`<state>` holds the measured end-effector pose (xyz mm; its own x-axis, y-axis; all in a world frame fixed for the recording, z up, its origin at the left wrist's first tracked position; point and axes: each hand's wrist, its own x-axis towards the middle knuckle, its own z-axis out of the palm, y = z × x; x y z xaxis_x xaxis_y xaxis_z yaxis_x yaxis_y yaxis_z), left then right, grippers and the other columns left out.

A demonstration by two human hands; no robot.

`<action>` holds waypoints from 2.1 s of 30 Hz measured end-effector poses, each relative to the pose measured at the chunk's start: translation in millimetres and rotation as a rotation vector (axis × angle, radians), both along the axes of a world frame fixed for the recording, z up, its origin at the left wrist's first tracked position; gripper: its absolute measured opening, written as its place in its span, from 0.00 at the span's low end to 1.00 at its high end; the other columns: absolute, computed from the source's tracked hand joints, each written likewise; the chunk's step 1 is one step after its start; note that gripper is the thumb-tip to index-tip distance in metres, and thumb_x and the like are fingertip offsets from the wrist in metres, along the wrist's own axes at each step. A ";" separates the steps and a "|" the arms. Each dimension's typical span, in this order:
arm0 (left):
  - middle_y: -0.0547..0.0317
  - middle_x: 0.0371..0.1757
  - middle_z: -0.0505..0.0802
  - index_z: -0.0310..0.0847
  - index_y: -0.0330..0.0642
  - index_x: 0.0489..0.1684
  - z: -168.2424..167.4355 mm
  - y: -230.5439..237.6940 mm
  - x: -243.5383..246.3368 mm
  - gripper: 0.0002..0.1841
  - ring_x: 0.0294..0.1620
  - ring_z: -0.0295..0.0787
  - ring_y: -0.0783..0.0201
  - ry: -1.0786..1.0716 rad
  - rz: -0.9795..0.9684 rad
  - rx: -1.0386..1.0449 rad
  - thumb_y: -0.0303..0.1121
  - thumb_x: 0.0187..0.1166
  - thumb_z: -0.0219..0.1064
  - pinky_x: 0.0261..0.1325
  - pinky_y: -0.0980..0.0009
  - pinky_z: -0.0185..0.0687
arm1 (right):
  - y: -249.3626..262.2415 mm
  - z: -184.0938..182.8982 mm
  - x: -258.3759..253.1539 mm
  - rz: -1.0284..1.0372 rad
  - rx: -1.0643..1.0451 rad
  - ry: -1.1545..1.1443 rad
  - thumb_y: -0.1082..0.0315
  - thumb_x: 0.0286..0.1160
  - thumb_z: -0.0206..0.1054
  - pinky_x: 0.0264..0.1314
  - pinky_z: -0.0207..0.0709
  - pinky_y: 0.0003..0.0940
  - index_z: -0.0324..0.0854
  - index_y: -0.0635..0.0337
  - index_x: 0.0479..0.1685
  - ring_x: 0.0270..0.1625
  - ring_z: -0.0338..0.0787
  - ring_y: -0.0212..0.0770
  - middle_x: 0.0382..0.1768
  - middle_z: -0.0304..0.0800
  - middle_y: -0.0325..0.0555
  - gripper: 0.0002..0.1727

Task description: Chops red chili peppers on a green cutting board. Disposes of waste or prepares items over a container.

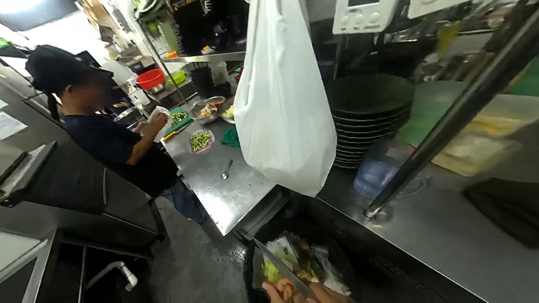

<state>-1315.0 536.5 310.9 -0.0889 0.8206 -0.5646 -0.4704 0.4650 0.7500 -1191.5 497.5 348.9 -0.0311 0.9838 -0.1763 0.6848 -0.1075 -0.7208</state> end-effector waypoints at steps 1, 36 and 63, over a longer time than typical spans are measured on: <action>0.67 0.14 0.82 0.73 0.42 0.35 -0.8 -2.3 1.1 0.43 0.15 0.80 0.70 0.010 -0.017 -0.001 0.62 0.88 0.13 0.24 0.72 0.83 | -0.4 -0.7 -2.5 -0.006 0.019 -0.011 0.58 0.89 0.57 0.45 0.86 0.64 0.86 0.67 0.56 0.46 0.95 0.64 0.47 0.93 0.63 0.20; 0.51 0.27 0.93 0.74 0.36 0.42 27.2 -4.3 12.1 0.41 0.31 0.95 0.54 -0.202 0.200 -0.151 0.60 0.92 0.19 0.37 0.59 0.92 | -14.7 -2.0 -21.2 0.083 0.302 -0.050 0.63 0.81 0.63 0.25 0.85 0.49 0.86 0.60 0.36 0.29 0.93 0.50 0.31 0.90 0.50 0.11; 0.54 0.21 0.88 0.76 0.36 0.38 30.6 11.2 19.0 0.41 0.20 0.87 0.61 -0.124 0.266 -0.251 0.60 0.92 0.22 0.23 0.67 0.84 | -5.0 -12.7 -21.6 -0.027 0.254 -0.205 0.64 0.80 0.62 0.28 0.87 0.49 0.87 0.59 0.40 0.33 0.95 0.50 0.38 0.93 0.50 0.10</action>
<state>-1296.0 547.7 341.6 -0.1982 0.6127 -0.7651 -0.6794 0.4767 0.5577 -1213.1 492.5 336.3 0.0059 0.9971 0.0753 0.8176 0.0385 -0.5745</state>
